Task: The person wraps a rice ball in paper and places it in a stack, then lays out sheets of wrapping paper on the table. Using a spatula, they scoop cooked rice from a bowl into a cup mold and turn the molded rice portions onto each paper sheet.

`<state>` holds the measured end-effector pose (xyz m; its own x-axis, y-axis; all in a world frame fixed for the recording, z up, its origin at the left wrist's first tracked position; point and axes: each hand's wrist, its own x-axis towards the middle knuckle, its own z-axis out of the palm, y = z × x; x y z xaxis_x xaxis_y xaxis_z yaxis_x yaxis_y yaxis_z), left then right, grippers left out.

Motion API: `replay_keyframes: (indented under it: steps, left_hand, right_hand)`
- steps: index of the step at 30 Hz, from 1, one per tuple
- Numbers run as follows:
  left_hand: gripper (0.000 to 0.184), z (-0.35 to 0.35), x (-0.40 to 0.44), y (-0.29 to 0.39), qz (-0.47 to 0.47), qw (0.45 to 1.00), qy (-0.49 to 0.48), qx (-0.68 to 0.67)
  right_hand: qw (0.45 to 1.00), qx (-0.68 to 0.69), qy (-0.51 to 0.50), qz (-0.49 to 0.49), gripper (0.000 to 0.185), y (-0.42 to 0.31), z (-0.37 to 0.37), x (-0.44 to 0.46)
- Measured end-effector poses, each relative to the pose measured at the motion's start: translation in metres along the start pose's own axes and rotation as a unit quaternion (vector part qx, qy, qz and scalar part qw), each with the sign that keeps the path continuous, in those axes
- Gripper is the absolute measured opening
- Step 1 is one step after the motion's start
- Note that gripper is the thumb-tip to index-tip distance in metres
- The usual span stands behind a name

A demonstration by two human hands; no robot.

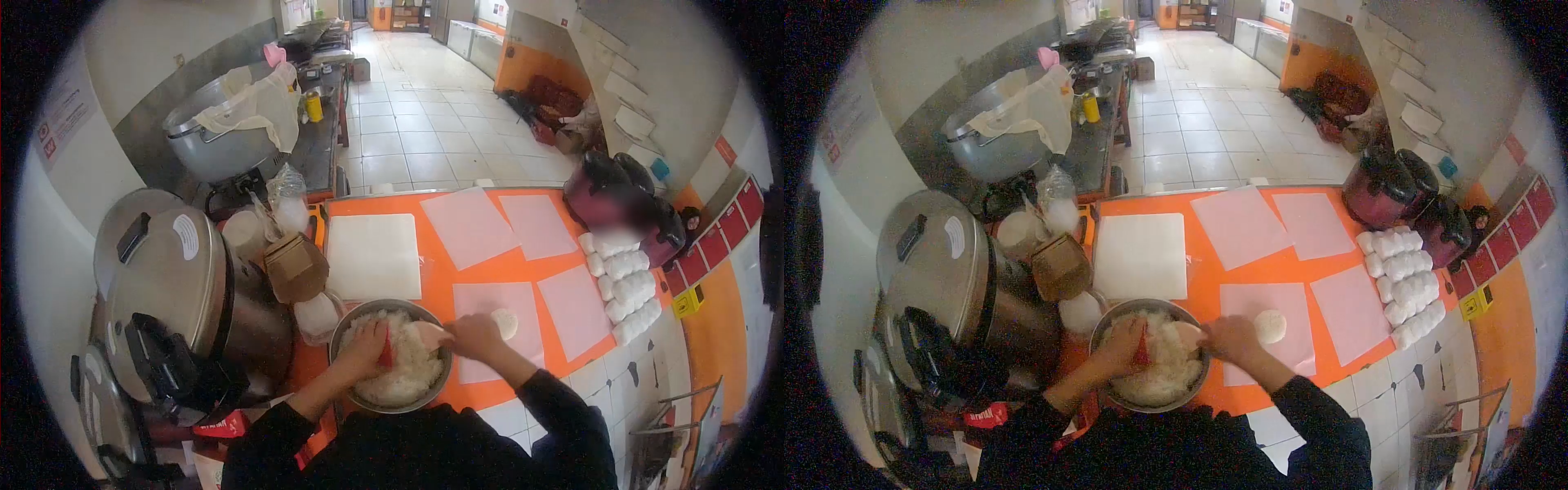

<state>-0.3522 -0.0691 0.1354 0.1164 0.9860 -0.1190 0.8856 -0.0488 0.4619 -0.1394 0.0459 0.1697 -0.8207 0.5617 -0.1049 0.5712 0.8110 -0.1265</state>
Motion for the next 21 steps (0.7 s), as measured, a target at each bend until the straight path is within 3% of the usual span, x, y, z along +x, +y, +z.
replay_keyframes:
  steps: [2,4,7,10,12,14,15,17,18,20,21]
  left_hand:
    - [0.091,-0.001,-0.003,0.004,-0.001,1.000,0.015,0.000]
    - [0.091,0.002,-0.007,0.004,-0.001,1.000,0.020,-0.002]
    - [0.091,0.005,-0.004,-0.010,0.038,0.998,0.030,-0.040]
    - [0.087,0.009,-0.004,-0.017,0.071,0.997,0.033,0.004]
    - [0.079,0.005,0.013,-0.017,0.062,0.996,-0.064,0.033]
    - [0.071,0.001,0.007,-0.014,0.112,0.994,-0.006,0.014]
    - [0.071,0.000,0.014,-0.020,0.130,0.991,-0.030,0.014]
    - [0.070,-0.001,0.016,-0.017,0.123,0.990,-0.066,0.008]
    - [0.069,-0.007,0.016,-0.010,0.111,0.991,-0.072,0.010]
    - [0.069,-0.007,0.015,-0.020,0.169,0.984,-0.051,0.008]
    - [0.074,-0.002,0.015,-0.027,0.165,0.984,-0.057,0.038]
  right_hand:
    - [0.997,-0.014,-0.056,0.046,0.022,-0.025,0.011,-0.012]
    - [0.988,-0.151,0.013,-0.037,0.015,-0.069,0.015,-0.030]
    - [0.960,-0.255,0.097,-0.058,0.013,-0.090,0.018,-0.042]
    - [0.949,-0.268,0.138,-0.087,0.014,-0.082,0.034,-0.050]
    - [0.958,-0.211,0.168,-0.094,0.017,-0.080,0.063,-0.052]
    - [0.951,-0.225,0.182,-0.104,0.021,-0.077,0.060,-0.053]
    - [0.948,-0.245,0.193,-0.068,0.021,-0.070,0.061,-0.050]
    - [0.969,-0.102,0.216,-0.059,0.024,-0.063,0.066,-0.051]
    - [0.967,-0.110,0.225,-0.039,0.024,-0.061,0.063,-0.053]
    - [0.971,-0.085,0.222,0.006,0.023,-0.060,0.034,-0.058]
    - [0.971,-0.112,0.200,0.069,0.017,-0.066,0.018,-0.062]
